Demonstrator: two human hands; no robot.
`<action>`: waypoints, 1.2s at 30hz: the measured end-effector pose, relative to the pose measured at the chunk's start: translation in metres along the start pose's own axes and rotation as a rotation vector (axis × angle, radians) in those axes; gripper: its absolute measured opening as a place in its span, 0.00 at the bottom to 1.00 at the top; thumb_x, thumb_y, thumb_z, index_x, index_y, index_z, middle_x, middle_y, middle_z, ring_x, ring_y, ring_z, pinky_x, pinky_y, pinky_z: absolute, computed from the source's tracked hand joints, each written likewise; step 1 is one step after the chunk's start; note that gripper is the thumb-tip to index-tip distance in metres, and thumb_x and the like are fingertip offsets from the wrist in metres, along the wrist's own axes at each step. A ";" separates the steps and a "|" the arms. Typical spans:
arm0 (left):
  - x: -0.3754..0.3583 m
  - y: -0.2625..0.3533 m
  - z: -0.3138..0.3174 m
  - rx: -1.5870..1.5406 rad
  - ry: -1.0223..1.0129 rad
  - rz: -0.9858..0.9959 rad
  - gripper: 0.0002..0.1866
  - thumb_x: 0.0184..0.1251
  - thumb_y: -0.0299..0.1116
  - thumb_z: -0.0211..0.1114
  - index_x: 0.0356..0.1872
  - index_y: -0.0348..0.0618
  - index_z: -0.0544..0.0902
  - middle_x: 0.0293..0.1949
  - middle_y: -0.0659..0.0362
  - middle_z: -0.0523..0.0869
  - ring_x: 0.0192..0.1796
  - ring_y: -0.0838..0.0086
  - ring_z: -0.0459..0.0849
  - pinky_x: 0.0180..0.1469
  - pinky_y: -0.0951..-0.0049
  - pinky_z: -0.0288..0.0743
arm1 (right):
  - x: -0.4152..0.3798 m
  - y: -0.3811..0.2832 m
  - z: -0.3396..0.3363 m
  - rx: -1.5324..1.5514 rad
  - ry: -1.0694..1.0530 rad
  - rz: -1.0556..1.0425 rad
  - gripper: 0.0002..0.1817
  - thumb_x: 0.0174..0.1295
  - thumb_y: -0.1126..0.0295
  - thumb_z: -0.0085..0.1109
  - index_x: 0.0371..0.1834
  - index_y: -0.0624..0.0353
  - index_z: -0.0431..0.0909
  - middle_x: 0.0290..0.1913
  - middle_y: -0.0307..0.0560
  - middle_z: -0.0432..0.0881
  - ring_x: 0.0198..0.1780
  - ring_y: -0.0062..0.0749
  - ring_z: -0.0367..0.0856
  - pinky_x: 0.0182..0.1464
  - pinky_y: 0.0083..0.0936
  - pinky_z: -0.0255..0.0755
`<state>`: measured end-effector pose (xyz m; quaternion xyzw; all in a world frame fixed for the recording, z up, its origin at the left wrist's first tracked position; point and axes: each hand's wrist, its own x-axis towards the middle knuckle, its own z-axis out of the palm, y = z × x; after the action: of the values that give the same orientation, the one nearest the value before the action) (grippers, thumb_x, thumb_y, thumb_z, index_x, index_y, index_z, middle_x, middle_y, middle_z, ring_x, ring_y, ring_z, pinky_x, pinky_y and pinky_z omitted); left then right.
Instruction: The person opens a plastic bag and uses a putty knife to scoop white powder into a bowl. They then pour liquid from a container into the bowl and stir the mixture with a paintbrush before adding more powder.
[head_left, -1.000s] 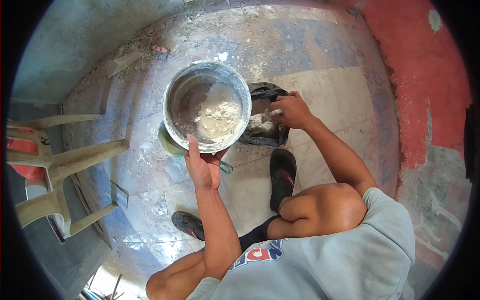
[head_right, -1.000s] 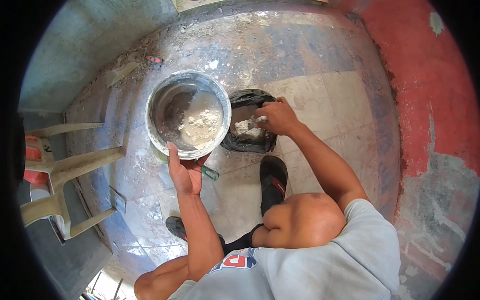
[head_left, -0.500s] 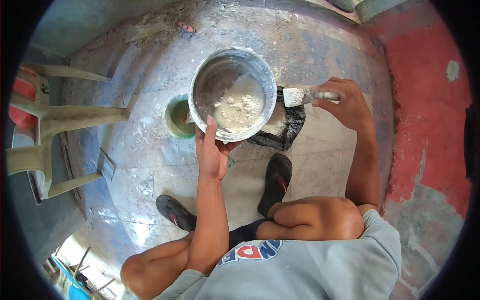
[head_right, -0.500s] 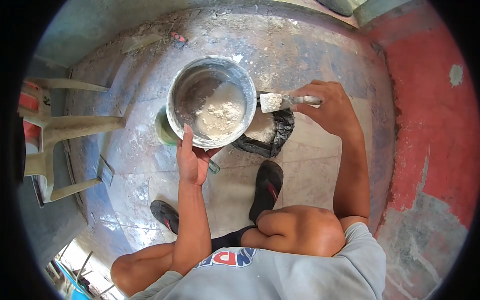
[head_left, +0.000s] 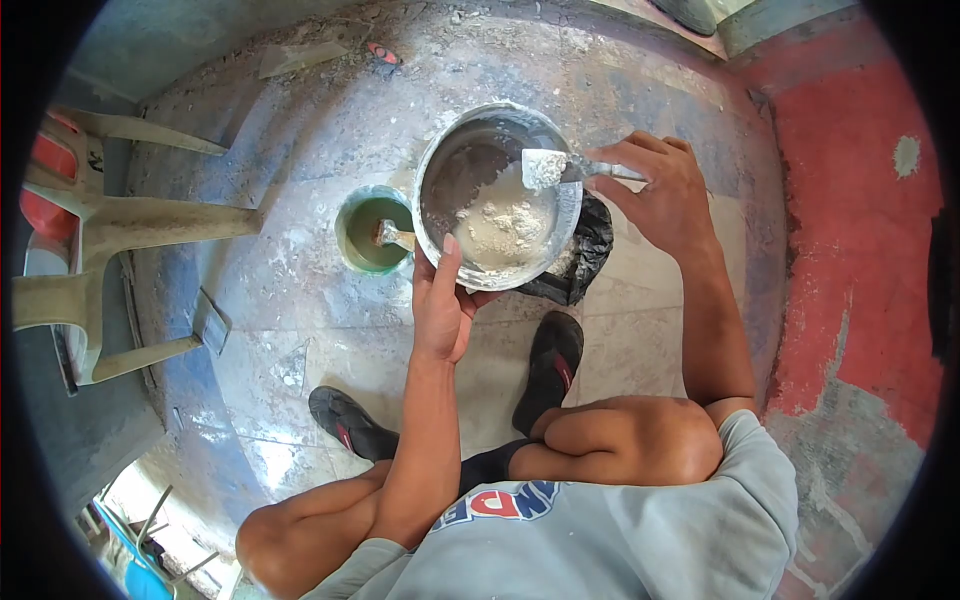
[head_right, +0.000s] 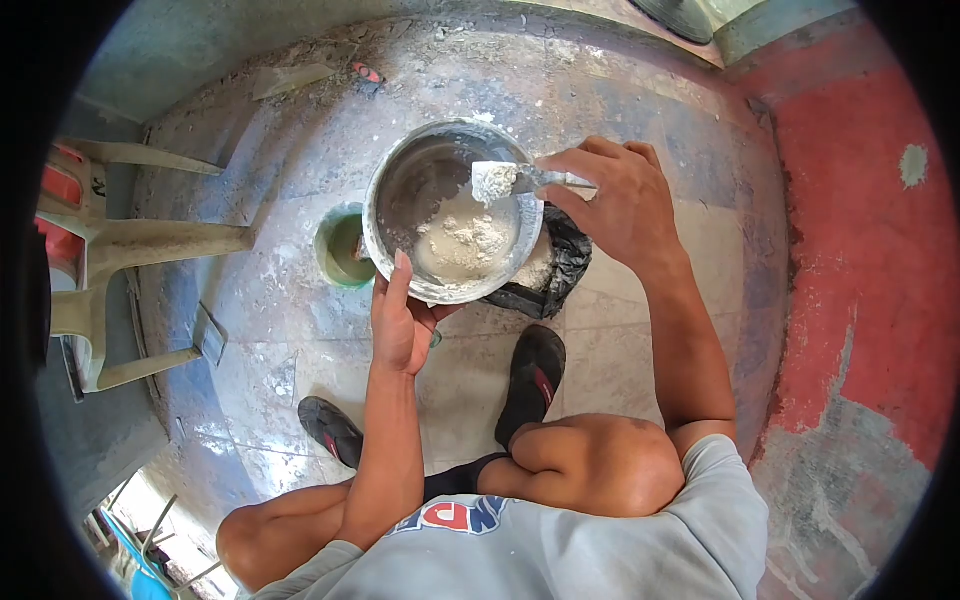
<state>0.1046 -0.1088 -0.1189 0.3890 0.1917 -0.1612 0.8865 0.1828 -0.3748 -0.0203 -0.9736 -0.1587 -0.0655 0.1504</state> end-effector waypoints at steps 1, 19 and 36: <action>0.000 0.000 0.001 0.002 0.001 0.001 0.29 0.89 0.48 0.56 0.80 0.47 0.65 0.70 0.50 0.82 0.65 0.58 0.89 0.57 0.50 0.94 | 0.000 0.001 0.002 -0.003 0.032 0.007 0.14 0.62 0.58 0.78 0.50 0.43 0.93 0.44 0.37 0.90 0.47 0.37 0.88 0.63 0.38 0.71; -0.001 -0.004 0.000 -0.004 -0.011 -0.005 0.29 0.89 0.48 0.57 0.81 0.47 0.65 0.71 0.49 0.82 0.66 0.56 0.88 0.58 0.47 0.94 | -0.005 0.012 0.007 0.018 0.080 0.074 0.14 0.61 0.61 0.79 0.50 0.43 0.93 0.43 0.36 0.90 0.45 0.36 0.87 0.62 0.36 0.69; -0.002 -0.006 0.003 0.002 -0.011 -0.012 0.30 0.89 0.48 0.58 0.81 0.48 0.64 0.70 0.49 0.82 0.66 0.57 0.88 0.56 0.48 0.94 | -0.003 -0.004 0.032 -0.116 0.096 -0.063 0.15 0.63 0.58 0.78 0.52 0.41 0.93 0.41 0.34 0.85 0.43 0.32 0.87 0.52 0.33 0.76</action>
<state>0.1006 -0.1143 -0.1200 0.3878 0.1890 -0.1689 0.8862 0.1814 -0.3616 -0.0500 -0.9710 -0.1777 -0.1257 0.0988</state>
